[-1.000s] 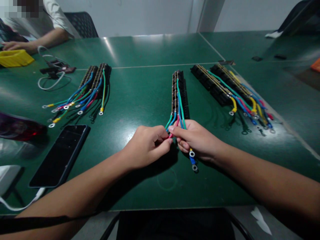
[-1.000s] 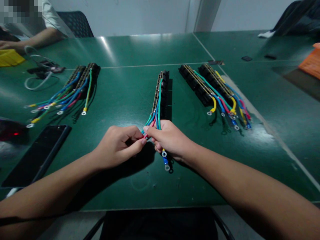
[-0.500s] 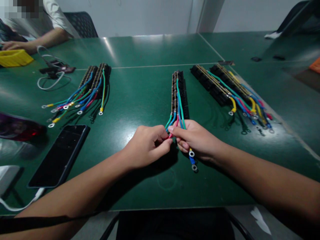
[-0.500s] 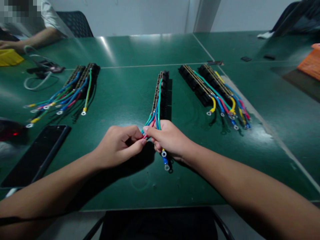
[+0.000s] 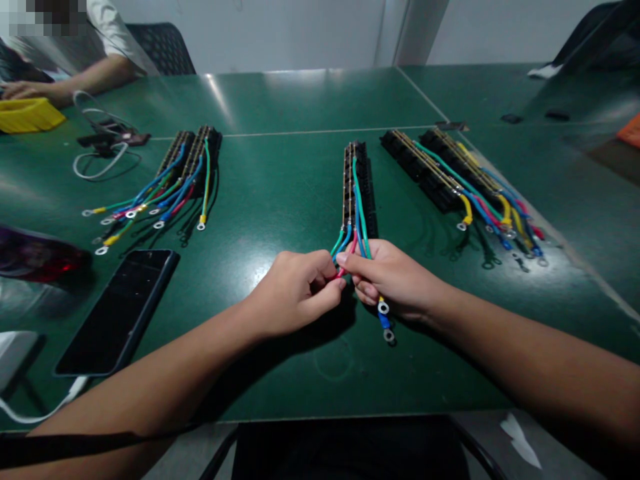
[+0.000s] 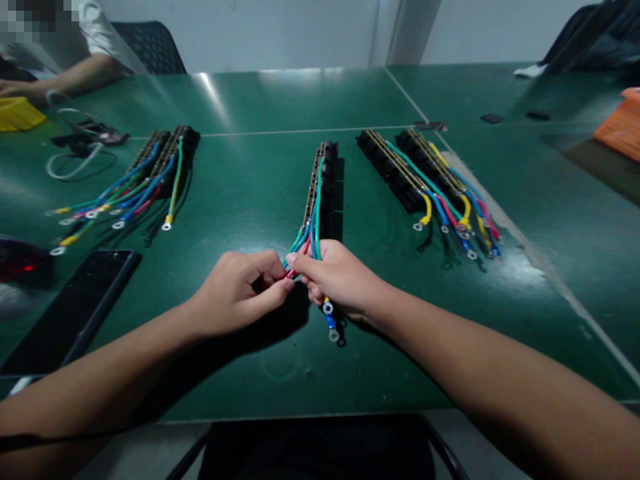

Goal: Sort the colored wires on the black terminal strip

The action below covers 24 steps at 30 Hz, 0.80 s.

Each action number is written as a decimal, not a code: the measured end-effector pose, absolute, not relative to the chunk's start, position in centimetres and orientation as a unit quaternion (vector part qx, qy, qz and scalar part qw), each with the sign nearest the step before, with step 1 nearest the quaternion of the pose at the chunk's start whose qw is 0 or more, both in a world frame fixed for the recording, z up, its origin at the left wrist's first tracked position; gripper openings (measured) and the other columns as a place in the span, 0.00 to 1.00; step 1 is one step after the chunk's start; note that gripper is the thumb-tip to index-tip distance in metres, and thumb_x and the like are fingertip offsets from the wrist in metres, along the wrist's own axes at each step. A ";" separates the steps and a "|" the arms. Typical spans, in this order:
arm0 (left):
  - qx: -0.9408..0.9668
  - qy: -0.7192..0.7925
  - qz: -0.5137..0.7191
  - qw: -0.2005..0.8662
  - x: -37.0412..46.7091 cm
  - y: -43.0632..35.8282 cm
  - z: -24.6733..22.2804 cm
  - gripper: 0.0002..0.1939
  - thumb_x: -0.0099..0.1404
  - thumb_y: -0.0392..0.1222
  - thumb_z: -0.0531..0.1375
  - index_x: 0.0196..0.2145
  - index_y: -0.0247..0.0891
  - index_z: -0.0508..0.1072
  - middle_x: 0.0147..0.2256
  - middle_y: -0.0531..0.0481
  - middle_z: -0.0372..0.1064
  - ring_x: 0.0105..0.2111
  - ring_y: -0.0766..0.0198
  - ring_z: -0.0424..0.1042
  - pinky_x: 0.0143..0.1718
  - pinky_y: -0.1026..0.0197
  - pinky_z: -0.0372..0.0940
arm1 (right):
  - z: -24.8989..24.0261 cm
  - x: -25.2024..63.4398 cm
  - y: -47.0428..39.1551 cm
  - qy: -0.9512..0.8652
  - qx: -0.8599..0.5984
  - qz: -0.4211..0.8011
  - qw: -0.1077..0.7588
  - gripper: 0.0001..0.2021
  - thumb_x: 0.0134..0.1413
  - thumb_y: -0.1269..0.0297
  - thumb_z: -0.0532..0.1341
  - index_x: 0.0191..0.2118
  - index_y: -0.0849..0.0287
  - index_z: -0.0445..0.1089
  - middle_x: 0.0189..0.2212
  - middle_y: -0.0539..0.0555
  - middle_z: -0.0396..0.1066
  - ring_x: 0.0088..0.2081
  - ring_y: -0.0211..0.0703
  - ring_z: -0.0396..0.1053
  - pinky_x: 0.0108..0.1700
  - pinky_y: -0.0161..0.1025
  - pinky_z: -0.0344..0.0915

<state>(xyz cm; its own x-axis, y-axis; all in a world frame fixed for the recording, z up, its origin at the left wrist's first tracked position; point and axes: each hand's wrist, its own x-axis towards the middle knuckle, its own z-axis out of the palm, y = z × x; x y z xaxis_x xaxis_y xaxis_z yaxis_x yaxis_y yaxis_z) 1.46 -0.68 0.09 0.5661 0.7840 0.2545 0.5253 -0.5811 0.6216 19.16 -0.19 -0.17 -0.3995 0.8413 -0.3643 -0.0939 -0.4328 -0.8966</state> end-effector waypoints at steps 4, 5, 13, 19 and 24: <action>0.849 0.386 0.258 0.251 1.5 -0.7 0.1 0.08 0.62 0.38 0.58 0.26 0.35 0.66 0.17 0.59 0.62 0.16 0.74 0.58 0.20 0.70 0.50 | -0.1 19.1 -0.2 -0.422 -0.441 0.724 0.323 0.13 0.52 0.64 0.67 0.27 0.59 0.60 0.12 0.40 0.55 0.12 0.26 0.49 0.14 0.26 0.50; 0.850 0.387 0.256 0.250 1.5 -0.8 0.1 0.08 0.62 0.38 0.58 0.26 0.35 0.66 0.17 0.59 0.62 0.16 0.74 0.58 0.20 0.70 0.50 | -0.1 19.1 -0.2 -0.421 -0.441 0.725 0.322 0.13 0.52 0.64 0.67 0.27 0.59 0.61 0.12 0.40 0.55 0.12 0.26 0.49 0.14 0.26 0.50; 0.851 0.387 0.256 0.245 1.6 -0.7 0.0 0.08 0.62 0.38 0.58 0.26 0.35 0.66 0.17 0.60 0.61 0.16 0.75 0.57 0.20 0.71 0.48 | -0.1 19.1 -0.2 -0.424 -0.443 0.722 0.320 0.12 0.54 0.64 0.65 0.27 0.59 0.60 0.11 0.40 0.54 0.12 0.26 0.49 0.14 0.27 0.50; 0.859 0.384 0.243 0.237 1.5 -0.7 0.1 0.08 0.64 0.39 0.57 0.27 0.35 0.67 0.18 0.59 0.62 0.17 0.74 0.58 0.21 0.69 0.50 | -0.2 19.2 -0.3 -0.425 -0.441 0.723 0.320 0.11 0.56 0.65 0.64 0.28 0.59 0.61 0.12 0.40 0.55 0.12 0.26 0.49 0.14 0.26 0.50; 0.867 0.376 0.232 0.230 1.4 -0.7 0.3 0.09 0.65 0.38 0.55 0.27 0.35 0.67 0.19 0.58 0.63 0.19 0.73 0.60 0.22 0.69 0.50 | -0.2 19.2 -0.2 -0.428 -0.437 0.724 0.319 0.12 0.54 0.64 0.65 0.27 0.59 0.61 0.12 0.40 0.55 0.12 0.26 0.49 0.14 0.26 0.50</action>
